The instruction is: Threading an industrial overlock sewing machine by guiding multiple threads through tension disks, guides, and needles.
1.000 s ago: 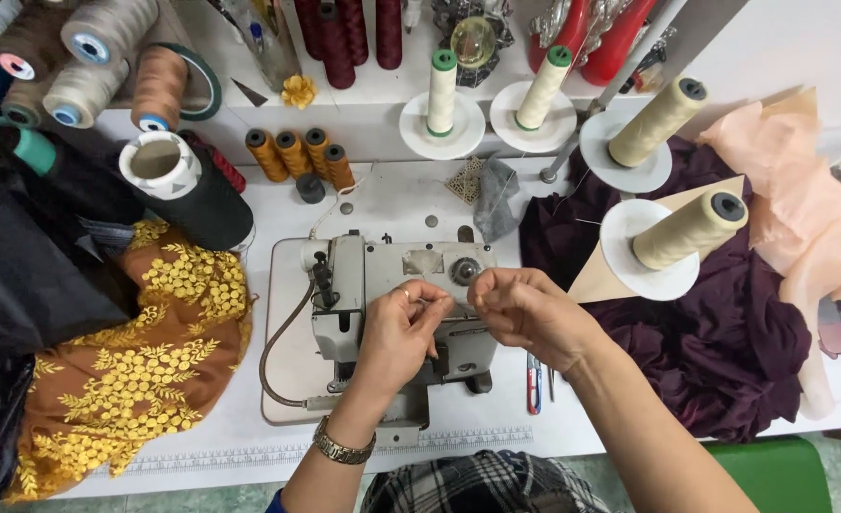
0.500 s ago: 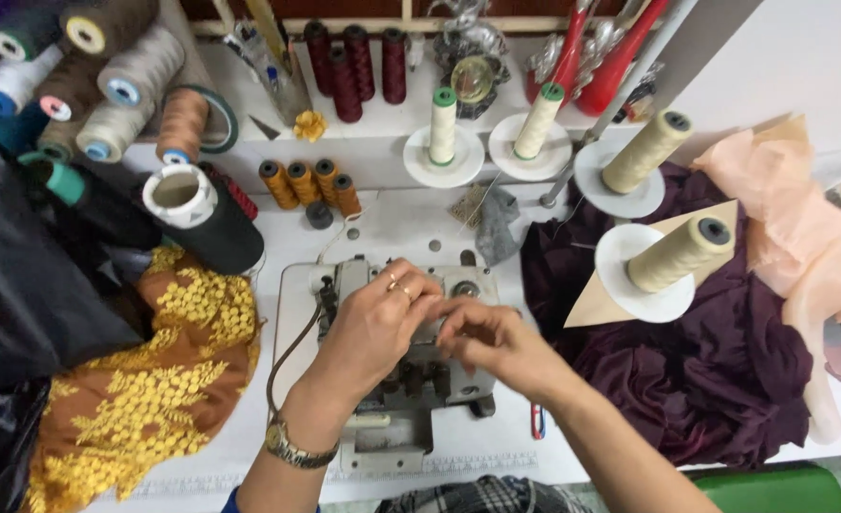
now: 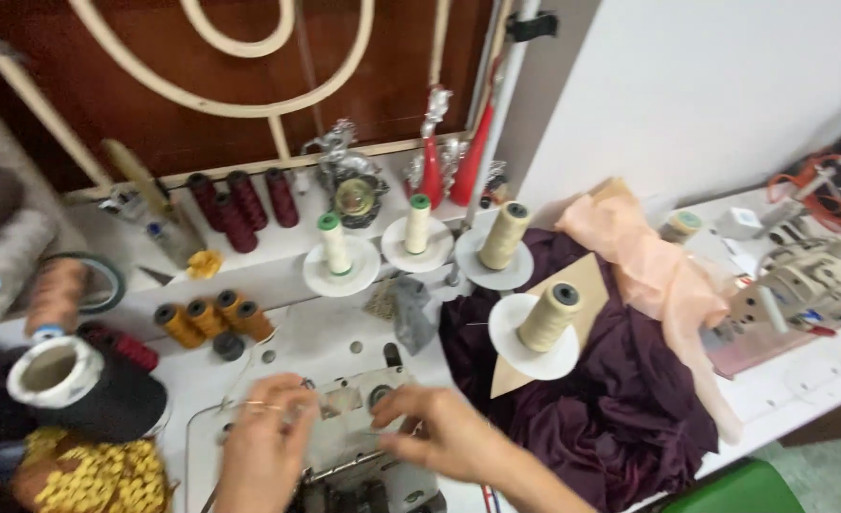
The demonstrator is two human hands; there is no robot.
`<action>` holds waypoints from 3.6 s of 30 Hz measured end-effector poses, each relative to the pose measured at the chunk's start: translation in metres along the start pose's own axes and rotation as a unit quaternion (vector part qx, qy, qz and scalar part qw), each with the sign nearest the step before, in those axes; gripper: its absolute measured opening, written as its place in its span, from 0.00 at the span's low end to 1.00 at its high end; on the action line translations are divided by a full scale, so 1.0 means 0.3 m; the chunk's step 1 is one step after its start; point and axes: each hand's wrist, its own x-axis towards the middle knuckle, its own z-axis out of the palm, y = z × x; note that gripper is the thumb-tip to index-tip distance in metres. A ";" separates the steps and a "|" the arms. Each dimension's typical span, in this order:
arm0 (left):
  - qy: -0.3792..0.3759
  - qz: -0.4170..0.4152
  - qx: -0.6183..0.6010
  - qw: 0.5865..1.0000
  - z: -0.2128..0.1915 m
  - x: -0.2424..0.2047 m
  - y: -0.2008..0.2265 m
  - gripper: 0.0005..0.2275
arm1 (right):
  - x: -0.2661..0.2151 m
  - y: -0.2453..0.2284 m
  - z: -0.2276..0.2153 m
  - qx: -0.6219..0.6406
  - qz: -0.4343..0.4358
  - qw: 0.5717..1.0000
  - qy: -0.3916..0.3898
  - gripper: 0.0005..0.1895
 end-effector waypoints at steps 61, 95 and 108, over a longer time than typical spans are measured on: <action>-0.043 -0.312 -0.151 0.937 0.465 0.688 0.382 0.08 | 0.344 0.368 -0.899 -0.211 -0.004 0.972 0.105 0.27; 0.167 -0.011 -0.360 0.918 0.305 0.983 0.869 0.06 | 0.121 0.039 -1.353 -0.024 -0.216 0.900 0.379 0.19; 0.388 -0.022 -0.184 0.903 -0.008 0.429 0.871 0.02 | 0.211 0.020 -1.108 -0.069 -0.026 0.973 0.217 0.23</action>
